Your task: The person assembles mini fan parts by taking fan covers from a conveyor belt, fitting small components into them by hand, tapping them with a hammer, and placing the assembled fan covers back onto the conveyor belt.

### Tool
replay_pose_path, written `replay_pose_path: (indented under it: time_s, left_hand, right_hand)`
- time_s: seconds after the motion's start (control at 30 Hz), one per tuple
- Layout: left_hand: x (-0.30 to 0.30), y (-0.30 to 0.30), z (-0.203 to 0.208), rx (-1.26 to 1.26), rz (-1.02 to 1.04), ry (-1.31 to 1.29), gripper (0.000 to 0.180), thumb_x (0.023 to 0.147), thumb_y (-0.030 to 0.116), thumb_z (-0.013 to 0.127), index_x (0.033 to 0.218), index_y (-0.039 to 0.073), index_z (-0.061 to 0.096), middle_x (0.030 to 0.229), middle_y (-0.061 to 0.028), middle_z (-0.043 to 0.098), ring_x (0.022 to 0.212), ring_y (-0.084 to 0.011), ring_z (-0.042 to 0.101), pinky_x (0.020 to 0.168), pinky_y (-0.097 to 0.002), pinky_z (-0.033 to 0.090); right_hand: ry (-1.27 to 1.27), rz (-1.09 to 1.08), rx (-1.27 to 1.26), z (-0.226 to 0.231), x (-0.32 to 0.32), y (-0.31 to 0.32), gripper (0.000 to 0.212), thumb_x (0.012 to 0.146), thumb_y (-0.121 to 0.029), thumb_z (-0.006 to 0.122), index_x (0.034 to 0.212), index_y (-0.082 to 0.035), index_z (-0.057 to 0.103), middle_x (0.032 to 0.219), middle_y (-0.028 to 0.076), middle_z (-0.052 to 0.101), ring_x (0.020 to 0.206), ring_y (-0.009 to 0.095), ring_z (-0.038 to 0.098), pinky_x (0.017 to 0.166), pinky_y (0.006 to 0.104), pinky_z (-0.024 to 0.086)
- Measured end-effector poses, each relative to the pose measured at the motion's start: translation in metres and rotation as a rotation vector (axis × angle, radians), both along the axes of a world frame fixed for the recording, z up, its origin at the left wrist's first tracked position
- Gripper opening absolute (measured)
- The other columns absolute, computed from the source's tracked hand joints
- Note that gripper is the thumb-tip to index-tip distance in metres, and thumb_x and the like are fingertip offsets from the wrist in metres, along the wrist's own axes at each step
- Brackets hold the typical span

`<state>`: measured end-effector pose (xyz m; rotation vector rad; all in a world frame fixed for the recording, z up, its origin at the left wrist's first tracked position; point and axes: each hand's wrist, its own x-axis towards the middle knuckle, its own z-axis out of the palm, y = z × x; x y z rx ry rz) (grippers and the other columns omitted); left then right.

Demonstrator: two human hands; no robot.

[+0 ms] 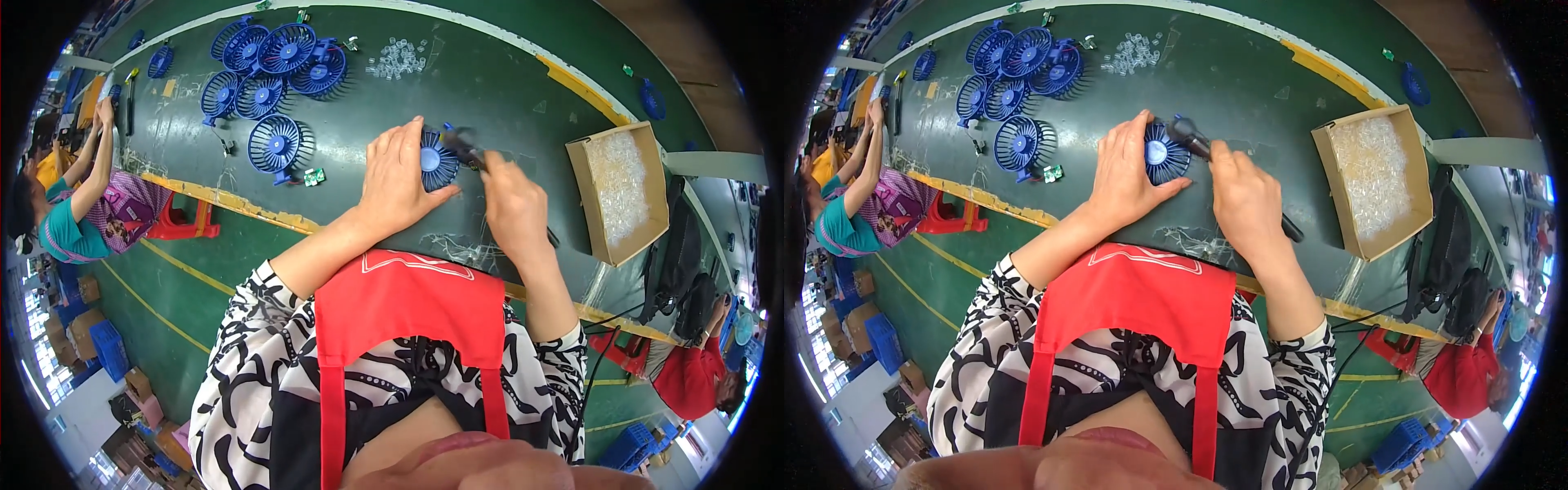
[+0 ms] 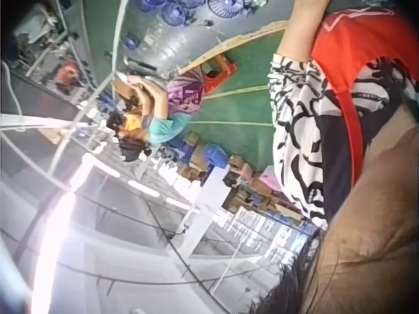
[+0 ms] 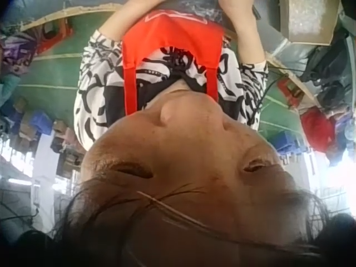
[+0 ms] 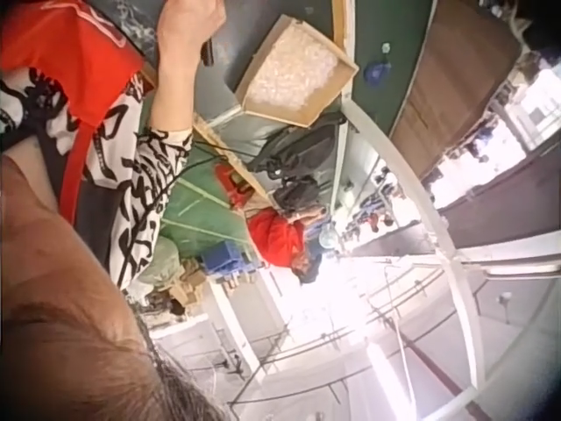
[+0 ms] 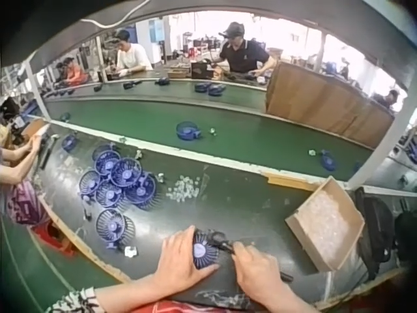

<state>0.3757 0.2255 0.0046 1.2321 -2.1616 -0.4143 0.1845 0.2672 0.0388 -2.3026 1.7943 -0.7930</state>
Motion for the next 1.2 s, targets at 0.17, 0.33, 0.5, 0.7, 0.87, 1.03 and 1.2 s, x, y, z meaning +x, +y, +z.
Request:
replay_pose_path:
  time_s: [0.17, 0.33, 0.5, 0.7, 0.87, 1.03, 1.2]
  left_hand:
    - [0.005, 0.001, -0.001, 0.015, 0.028, 0.000, 0.107, 0.057, 0.033, 0.089, 0.138, -0.007, 0.031, 0.123, -0.0214, 0.050, 0.116, -0.0378, 0.046, 0.098, -0.0475, 0.034]
    - [0.005, 0.001, 0.000, 0.006, 0.032, -0.002, 0.106, 0.057, 0.031, 0.089, 0.138, -0.005, 0.030, 0.124, -0.0180, 0.051, 0.115, -0.0357, 0.047, 0.097, -0.0472, 0.036]
    - [0.003, 0.003, 0.003, 0.051, 0.033, -0.010, 0.105, 0.057, 0.032, 0.089, 0.137, -0.004, 0.032, 0.125, -0.0189, 0.051, 0.117, -0.0366, 0.047, 0.099, -0.0474, 0.035]
    - [0.018, -0.010, 0.001, 0.066, -0.034, 0.239, 0.065, 0.073, 0.026, 0.080, 0.124, -0.002, 0.051, 0.116, -0.0191, 0.058, 0.104, -0.0336, 0.057, 0.090, -0.0422, 0.045]
    - [0.024, -0.077, -0.008, -0.082, 0.147, 0.364, 0.010, 0.079, 0.005, 0.068, 0.087, 0.000, 0.066, 0.083, -0.0160, 0.065, 0.074, -0.0331, 0.064, 0.067, -0.0388, 0.051]
    - [0.016, -0.104, -0.009, -0.123, 0.252, 0.104, 0.013, 0.079, 0.007, 0.069, 0.091, 0.001, 0.067, 0.082, -0.0147, 0.065, 0.071, -0.0305, 0.066, 0.064, -0.0384, 0.052]
    - [0.010, -0.109, -0.004, -0.090, 0.320, -0.006, 0.010, 0.082, 0.011, 0.065, 0.088, 0.004, 0.066, 0.084, -0.0171, 0.064, 0.076, -0.0385, 0.063, 0.067, -0.0465, 0.050]
  right_hand:
    - [-0.100, -0.054, -0.317, 0.038, 0.006, -0.007, 0.023, 0.083, 0.000, 0.066, 0.105, 0.004, 0.060, 0.077, 0.013, 0.062, 0.060, 0.031, 0.060, 0.055, 0.0376, 0.049]
    - [-0.228, -0.183, -0.341, 0.045, 0.002, 0.013, 0.029, 0.085, -0.001, 0.066, 0.114, 0.004, 0.063, 0.093, 0.012, 0.068, 0.070, 0.017, 0.063, 0.064, 0.0283, 0.051]
    - [0.125, -0.013, -0.076, -0.015, -0.005, -0.002, 0.035, 0.083, -0.009, 0.063, 0.117, -0.003, 0.059, 0.077, 0.012, 0.062, 0.062, 0.030, 0.063, 0.053, 0.0416, 0.051]
    - [0.090, -0.146, -0.249, -0.003, -0.013, -0.027, 0.025, 0.083, -0.009, 0.066, 0.107, -0.002, 0.064, 0.087, 0.017, 0.065, 0.080, 0.033, 0.063, 0.073, 0.0425, 0.051]
    - [-0.235, -0.017, 0.035, -0.019, 0.014, -0.033, 0.020, 0.082, -0.010, 0.066, 0.100, 0.000, 0.067, 0.095, 0.016, 0.065, 0.088, 0.034, 0.061, 0.077, 0.0414, 0.050]
    - [-0.134, -0.042, 0.103, -0.012, 0.025, -0.038, 0.019, 0.082, -0.009, 0.066, 0.100, -0.003, 0.067, 0.086, 0.012, 0.061, 0.086, 0.031, 0.060, 0.075, 0.0407, 0.049]
    - [-0.120, -0.066, 0.036, -0.023, 0.029, -0.041, 0.015, 0.079, -0.013, 0.069, 0.093, -0.007, 0.069, 0.079, 0.009, 0.058, 0.079, 0.030, 0.058, 0.069, 0.0428, 0.047]
